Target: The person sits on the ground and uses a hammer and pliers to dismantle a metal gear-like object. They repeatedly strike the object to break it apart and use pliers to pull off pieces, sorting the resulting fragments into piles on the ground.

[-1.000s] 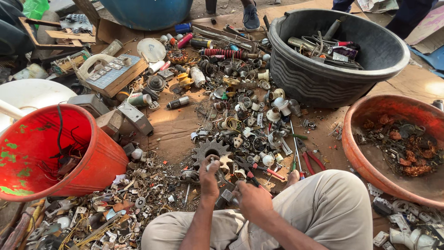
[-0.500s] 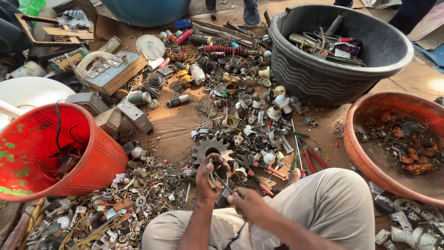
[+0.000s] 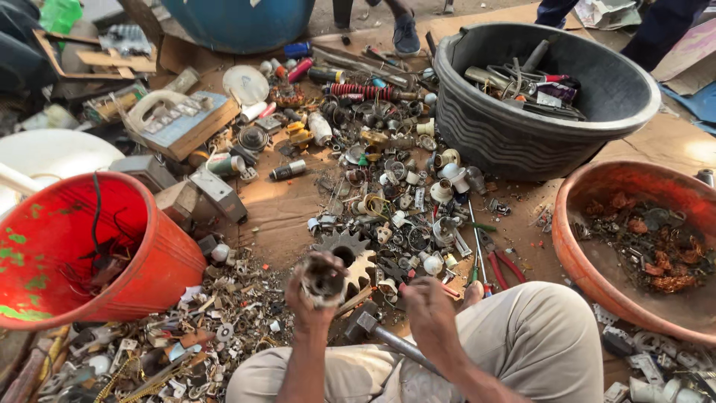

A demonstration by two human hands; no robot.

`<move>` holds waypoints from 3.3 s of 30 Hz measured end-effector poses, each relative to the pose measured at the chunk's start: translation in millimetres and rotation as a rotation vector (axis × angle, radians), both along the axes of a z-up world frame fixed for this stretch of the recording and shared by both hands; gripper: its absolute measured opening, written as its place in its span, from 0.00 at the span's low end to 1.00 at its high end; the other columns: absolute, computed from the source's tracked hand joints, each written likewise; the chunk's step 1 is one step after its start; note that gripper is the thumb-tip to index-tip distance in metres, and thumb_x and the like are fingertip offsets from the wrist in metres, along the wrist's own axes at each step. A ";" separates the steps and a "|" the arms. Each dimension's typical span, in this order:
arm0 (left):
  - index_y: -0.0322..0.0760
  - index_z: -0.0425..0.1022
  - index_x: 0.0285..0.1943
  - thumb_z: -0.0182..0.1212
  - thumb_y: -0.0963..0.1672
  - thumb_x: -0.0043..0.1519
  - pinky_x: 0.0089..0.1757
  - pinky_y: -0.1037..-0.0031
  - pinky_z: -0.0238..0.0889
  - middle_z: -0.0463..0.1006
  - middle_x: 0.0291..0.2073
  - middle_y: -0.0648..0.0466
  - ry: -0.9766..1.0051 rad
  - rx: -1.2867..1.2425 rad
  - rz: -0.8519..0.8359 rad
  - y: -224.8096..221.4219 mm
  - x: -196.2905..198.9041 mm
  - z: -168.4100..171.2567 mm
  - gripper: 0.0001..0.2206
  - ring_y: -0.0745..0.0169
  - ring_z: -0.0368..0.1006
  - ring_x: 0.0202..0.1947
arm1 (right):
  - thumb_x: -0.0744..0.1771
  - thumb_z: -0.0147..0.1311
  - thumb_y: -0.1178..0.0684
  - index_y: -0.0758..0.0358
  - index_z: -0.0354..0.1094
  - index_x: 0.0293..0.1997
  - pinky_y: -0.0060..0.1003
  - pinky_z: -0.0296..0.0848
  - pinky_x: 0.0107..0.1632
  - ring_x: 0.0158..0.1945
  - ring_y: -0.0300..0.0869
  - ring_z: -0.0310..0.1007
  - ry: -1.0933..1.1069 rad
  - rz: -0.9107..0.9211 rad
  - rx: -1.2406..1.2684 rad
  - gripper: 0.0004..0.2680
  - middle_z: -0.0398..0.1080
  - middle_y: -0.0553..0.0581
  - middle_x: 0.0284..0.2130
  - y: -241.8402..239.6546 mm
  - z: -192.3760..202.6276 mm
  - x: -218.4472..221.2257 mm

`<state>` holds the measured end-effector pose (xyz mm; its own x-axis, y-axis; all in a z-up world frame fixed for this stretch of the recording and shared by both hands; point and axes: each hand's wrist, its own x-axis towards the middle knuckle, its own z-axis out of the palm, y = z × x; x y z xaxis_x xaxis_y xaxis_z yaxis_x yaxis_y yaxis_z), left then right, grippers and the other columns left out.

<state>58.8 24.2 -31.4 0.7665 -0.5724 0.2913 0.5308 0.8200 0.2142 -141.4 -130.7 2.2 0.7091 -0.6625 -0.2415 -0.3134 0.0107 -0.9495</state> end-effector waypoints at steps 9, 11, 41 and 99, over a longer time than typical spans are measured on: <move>0.24 0.73 0.60 0.63 0.52 0.62 0.59 0.49 0.67 0.76 0.56 0.36 0.160 -0.045 -0.242 0.4 -18.8 42.6 0.27 0.39 0.72 0.58 | 0.67 0.52 0.43 0.54 0.70 0.49 0.53 0.72 0.47 0.45 0.57 0.75 0.546 0.671 -0.636 0.11 0.74 0.59 0.40 48.3 -6.2 12.8; 0.24 0.73 0.61 0.63 0.52 0.62 0.59 0.50 0.67 0.76 0.56 0.35 0.206 0.005 -0.179 -2.6 -17.3 37.6 0.28 0.38 0.73 0.58 | 0.68 0.52 0.43 0.56 0.71 0.47 0.53 0.73 0.46 0.45 0.57 0.75 0.475 0.744 -0.758 0.10 0.73 0.60 0.40 54.2 -18.9 8.7; 0.26 0.71 0.62 0.63 0.48 0.63 0.53 0.52 0.71 0.81 0.45 0.35 0.111 0.112 -0.054 23.4 -7.0 27.0 0.24 0.38 0.78 0.47 | 0.63 0.53 0.51 0.68 0.72 0.49 0.39 0.80 0.43 0.41 0.42 0.82 0.579 0.360 0.036 0.13 0.79 0.63 0.43 -88.8 -58.0 31.2; 0.24 0.79 0.48 0.64 0.45 0.53 0.45 0.65 0.72 0.81 0.39 0.44 -0.299 0.717 -0.123 -11.0 -10.0 15.3 0.18 0.57 0.77 0.39 | 0.62 0.46 0.65 0.67 0.68 0.59 0.34 0.71 0.36 0.32 0.41 0.69 0.210 0.407 0.422 0.19 0.70 0.55 0.31 56.3 5.7 -4.8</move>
